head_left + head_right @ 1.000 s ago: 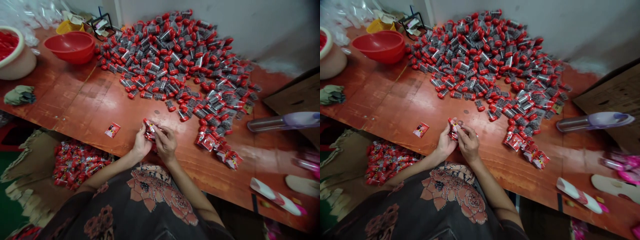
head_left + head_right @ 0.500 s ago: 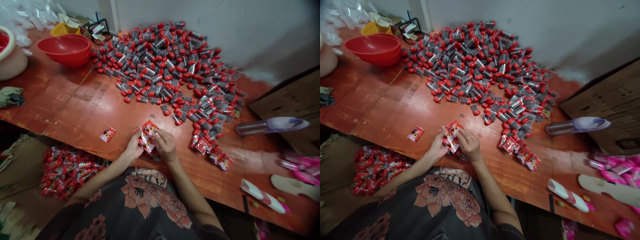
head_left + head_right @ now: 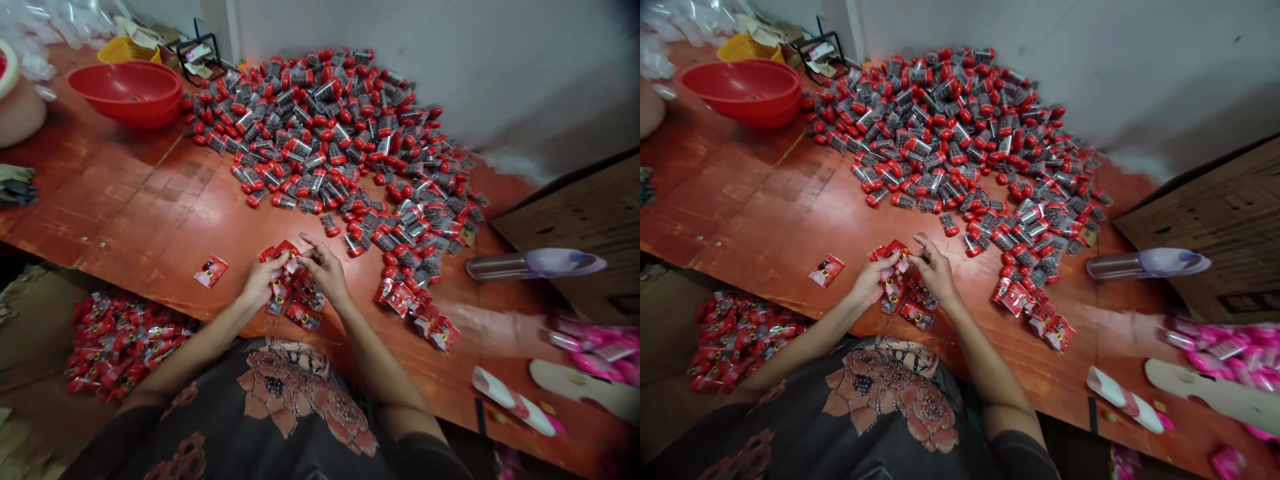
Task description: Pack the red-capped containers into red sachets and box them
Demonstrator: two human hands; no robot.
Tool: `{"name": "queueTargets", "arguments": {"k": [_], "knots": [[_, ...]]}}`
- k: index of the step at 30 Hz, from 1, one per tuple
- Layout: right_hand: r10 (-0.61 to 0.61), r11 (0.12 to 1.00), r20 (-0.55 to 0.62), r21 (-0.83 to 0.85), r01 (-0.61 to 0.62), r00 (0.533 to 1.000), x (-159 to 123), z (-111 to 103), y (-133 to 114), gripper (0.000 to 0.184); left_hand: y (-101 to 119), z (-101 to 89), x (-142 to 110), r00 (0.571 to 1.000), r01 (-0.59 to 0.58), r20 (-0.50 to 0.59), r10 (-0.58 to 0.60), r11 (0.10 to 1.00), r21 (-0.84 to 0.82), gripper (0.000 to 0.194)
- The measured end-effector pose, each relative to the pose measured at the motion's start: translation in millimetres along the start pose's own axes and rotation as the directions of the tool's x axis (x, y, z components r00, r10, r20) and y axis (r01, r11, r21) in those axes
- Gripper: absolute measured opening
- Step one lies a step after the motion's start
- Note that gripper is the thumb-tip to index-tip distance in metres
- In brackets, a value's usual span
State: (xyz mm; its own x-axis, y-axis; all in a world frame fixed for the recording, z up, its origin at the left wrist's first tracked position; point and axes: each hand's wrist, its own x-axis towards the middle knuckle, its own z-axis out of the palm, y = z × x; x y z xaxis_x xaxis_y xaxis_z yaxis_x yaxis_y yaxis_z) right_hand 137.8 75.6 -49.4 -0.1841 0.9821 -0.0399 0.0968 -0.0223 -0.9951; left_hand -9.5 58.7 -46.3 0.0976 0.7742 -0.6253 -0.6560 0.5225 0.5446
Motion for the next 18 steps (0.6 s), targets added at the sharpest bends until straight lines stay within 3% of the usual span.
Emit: {"name": "queueTargets", "arguments": {"k": [2,4,6,7,8,10,12,15,16,18], "knots": [[-0.04,0.985,0.076,-0.167,0.052,0.996,10,-9,3,0.043,3,-1.2,2,1.0,-0.003,-0.004,0.003,1.0,-0.017,0.026],[-0.101,0.888,0.079,-0.443,0.125,0.992,27,-29,7,0.037,7,-2.9,4,1.0,-0.001,-0.014,0.001,0.999,-0.038,0.026],[-0.227,0.634,0.015,-0.757,0.159,0.974,49,-54,11,0.038,11,-5.1,6,0.999,0.02,-0.03,-0.022,0.998,-0.065,0.024],[-0.258,0.495,0.045,-0.852,0.172,0.965,59,-66,14,0.039,14,-6.2,6,0.998,0.04,-0.04,-0.044,0.996,-0.081,0.023],[-0.247,0.37,0.151,-0.898,0.237,0.957,69,-77,18,0.041,15,-7.1,6,0.996,0.059,-0.053,-0.065,0.993,-0.1,0.023],[-0.197,0.267,0.3,-0.9,0.345,0.933,82,-92,24,0.04,19,-8.0,4,0.993,0.086,-0.072,-0.096,0.986,-0.14,0.021],[-0.162,0.256,0.383,-0.874,0.414,0.909,86,-95,27,0.037,21,-7.4,0,0.991,0.104,-0.067,-0.117,0.979,-0.175,0.02],[-0.152,0.303,0.375,-0.863,0.405,0.914,72,-79,22,0.029,23,-5.2,-6,0.989,0.122,-0.06,-0.138,0.97,-0.211,0.019],[-0.167,0.365,0.334,-0.853,0.372,0.928,62,-70,17,0.027,24,-4.6,-8,0.988,0.122,-0.065,-0.139,0.968,-0.218,0.019],[-0.211,0.575,0.201,-0.766,0.288,0.957,38,-50,4,0.028,24,-3.8,-11,0.988,0.115,-0.071,-0.135,0.967,-0.227,0.018]]}}
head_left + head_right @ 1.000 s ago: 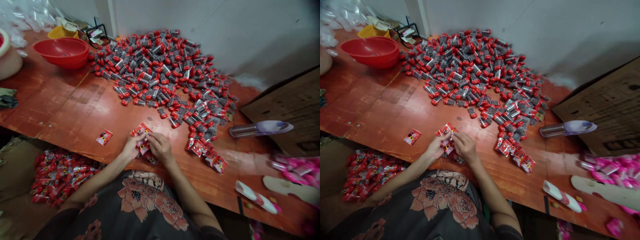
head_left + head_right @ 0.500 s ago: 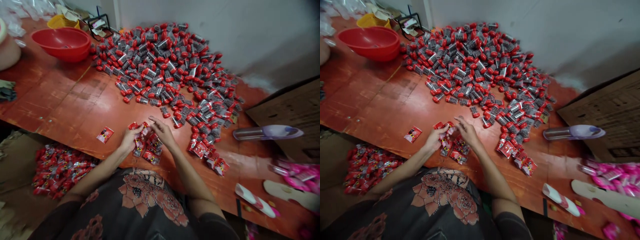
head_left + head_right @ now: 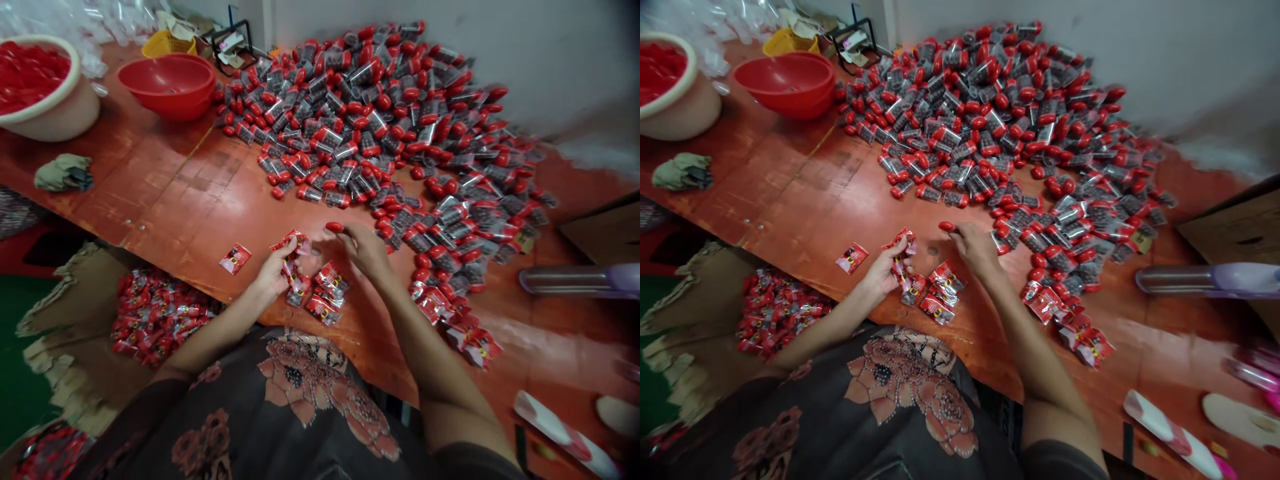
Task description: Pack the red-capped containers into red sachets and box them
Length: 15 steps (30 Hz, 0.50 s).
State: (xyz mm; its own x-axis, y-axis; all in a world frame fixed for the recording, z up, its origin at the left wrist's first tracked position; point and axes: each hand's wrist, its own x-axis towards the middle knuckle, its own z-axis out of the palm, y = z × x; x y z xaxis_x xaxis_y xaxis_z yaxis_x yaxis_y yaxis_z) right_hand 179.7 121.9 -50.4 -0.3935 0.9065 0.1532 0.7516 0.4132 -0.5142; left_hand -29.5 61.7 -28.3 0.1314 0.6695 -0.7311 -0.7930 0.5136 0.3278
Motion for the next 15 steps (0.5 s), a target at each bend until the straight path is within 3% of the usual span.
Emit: {"name": "queueTargets", "arguments": {"k": [3,6,11,15], "knots": [[0.108,0.921,-0.106,0.385,-0.06,0.988,-27,-2,-48,0.028,-1,1.0,-3,0.999,-0.028,0.018,0.028,1.0,-0.002,0.017],[0.141,0.857,-0.119,0.512,-0.061,0.983,-47,0,-81,0.025,-5,4.7,-6,0.996,-0.085,0.011,0.084,0.996,0.008,0.02],[0.225,0.833,-0.137,0.541,-0.117,0.965,-59,11,-92,0.027,-14,10.3,-13,0.985,-0.169,-0.012,0.17,0.985,0.044,0.027],[0.273,0.722,-0.042,0.669,-0.175,0.961,-61,10,-95,0.026,-19,6.7,-16,0.977,-0.213,0.01,0.213,0.973,0.087,0.032]]}}
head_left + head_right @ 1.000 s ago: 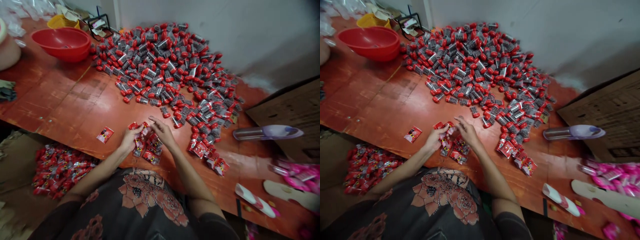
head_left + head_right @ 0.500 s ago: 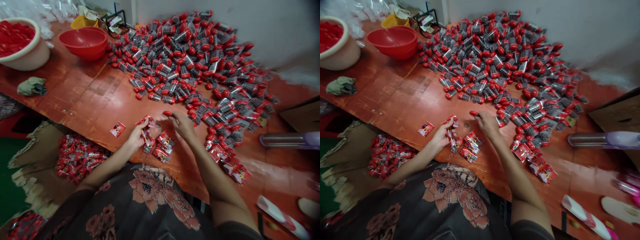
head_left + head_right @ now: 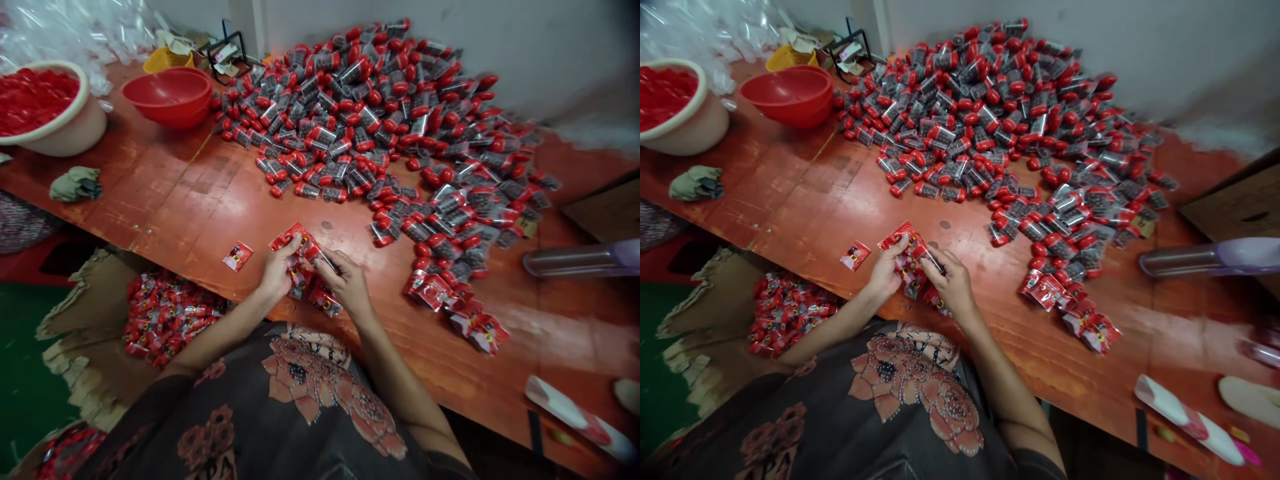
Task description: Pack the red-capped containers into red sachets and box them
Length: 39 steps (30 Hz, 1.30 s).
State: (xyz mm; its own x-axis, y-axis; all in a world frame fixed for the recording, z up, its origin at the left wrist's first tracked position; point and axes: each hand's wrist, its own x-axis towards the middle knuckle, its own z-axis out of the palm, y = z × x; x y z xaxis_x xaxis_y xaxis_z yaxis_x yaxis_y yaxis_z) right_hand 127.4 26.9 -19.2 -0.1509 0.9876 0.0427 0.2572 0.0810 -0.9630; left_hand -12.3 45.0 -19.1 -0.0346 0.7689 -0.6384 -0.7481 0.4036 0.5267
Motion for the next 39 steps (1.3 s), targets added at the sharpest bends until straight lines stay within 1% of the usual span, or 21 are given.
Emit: {"name": "queueTargets", "arguments": {"k": [4,6,8,11,14,16,18,22,27,29,33,37,39], "knots": [[0.151,0.964,0.059,0.212,-0.16,0.987,-2,-4,-11,0.029,-3,-2.4,-4,0.992,-0.11,0.065,0.108,0.994,0.023,0.034],[0.205,0.941,0.076,0.259,-0.218,0.976,-3,-6,-13,0.034,-4,-2.4,-7,0.986,-0.148,0.085,0.142,0.987,0.065,0.033],[0.217,0.933,0.079,0.278,-0.23,0.973,-5,-8,-12,0.036,-5,-2.4,-10,0.983,-0.162,0.104,0.15,0.98,0.117,0.032],[0.18,0.938,0.074,0.289,-0.194,0.981,-6,-9,-7,0.039,-4,-3.0,-13,0.979,-0.184,0.124,0.163,0.965,0.187,0.033],[0.109,0.957,0.054,0.266,-0.119,0.993,-8,-8,-1,0.042,-1,-3.3,-18,0.97,-0.219,0.165,0.18,0.938,0.268,0.031],[0.06,0.973,0.017,0.223,-0.062,0.998,-11,-5,2,0.04,1,-2.7,-21,0.964,-0.243,0.186,0.192,0.92,0.308,0.029],[0.035,0.982,-0.045,0.19,-0.025,0.998,-15,1,6,0.035,1,-2.0,-24,0.961,-0.257,0.19,0.203,0.909,0.327,0.028],[0.03,0.99,-0.196,0.14,-0.002,0.98,-23,16,10,0.034,-6,-1.5,-27,0.954,-0.294,0.165,0.252,0.898,0.327,0.027],[-0.024,0.999,-0.282,0.034,0.035,0.959,-30,27,9,0.04,-15,-1.5,-29,0.945,-0.324,0.149,0.291,0.894,0.309,0.029],[-0.033,0.999,-0.302,0.021,0.042,0.953,-32,28,8,0.04,-17,-1.4,-30,0.946,-0.319,0.154,0.285,0.903,0.289,0.03],[-0.027,0.999,-0.291,0.014,0.033,0.956,-33,30,8,0.042,-21,-2.1,-33,0.945,-0.323,0.148,0.293,0.909,0.265,0.03],[-0.106,0.993,-0.341,-0.093,0.079,0.934,-34,32,10,0.042,-29,-3.4,-36,0.935,-0.355,0.117,0.336,0.893,0.275,0.029],[-0.086,0.995,-0.353,-0.079,0.062,0.932,-33,32,11,0.042,-32,-3.9,-36,0.938,-0.346,0.112,0.328,0.891,0.292,0.03]]}}
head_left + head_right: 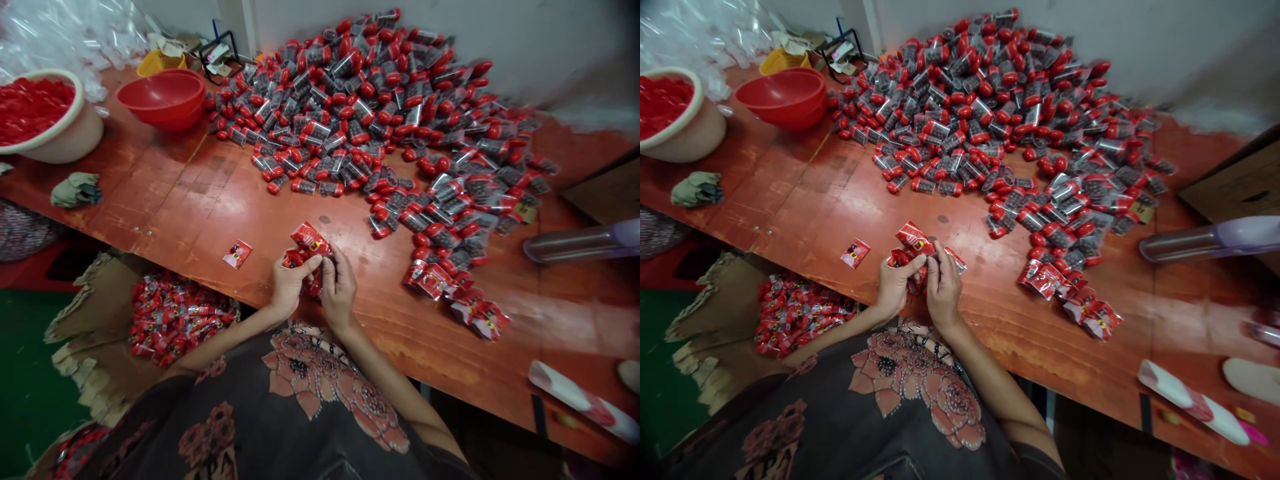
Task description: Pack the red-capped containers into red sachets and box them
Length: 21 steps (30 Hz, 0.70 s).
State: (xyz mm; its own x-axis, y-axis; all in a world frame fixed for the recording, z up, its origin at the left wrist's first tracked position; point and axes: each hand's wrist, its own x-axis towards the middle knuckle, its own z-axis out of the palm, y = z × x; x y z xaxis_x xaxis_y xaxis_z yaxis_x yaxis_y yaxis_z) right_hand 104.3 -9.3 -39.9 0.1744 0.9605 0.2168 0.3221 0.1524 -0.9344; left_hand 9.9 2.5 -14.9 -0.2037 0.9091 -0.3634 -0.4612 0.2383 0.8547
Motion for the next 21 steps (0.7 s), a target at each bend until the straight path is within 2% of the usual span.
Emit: {"name": "queueTargets", "arguments": {"k": [4,7,10,15,21], "knots": [[0.128,0.986,0.052,0.103,-0.133,0.99,2,0,3,0.042,1,-1.6,3,0.999,0.04,0.015,-0.04,0.999,0.006,0.034],[0.166,0.972,0.078,0.157,-0.177,0.983,3,-1,4,0.039,9,-5.6,9,1.0,0.026,-0.009,-0.026,1.0,-0.001,0.037],[0.14,0.972,0.1,0.173,-0.156,0.985,2,-4,3,0.036,18,-10.8,17,1.0,0.002,-0.008,-0.001,1.0,0.021,0.037],[0.042,0.994,0.111,0.098,-0.053,0.993,2,-7,2,0.032,26,-13.2,20,0.998,-0.055,-0.005,0.056,0.998,0.043,0.031],[0.045,0.995,0.07,0.081,-0.051,0.997,-1,0,1,0.038,13,-5.5,5,1.0,0.026,-0.008,-0.025,0.998,0.049,0.033]]}}
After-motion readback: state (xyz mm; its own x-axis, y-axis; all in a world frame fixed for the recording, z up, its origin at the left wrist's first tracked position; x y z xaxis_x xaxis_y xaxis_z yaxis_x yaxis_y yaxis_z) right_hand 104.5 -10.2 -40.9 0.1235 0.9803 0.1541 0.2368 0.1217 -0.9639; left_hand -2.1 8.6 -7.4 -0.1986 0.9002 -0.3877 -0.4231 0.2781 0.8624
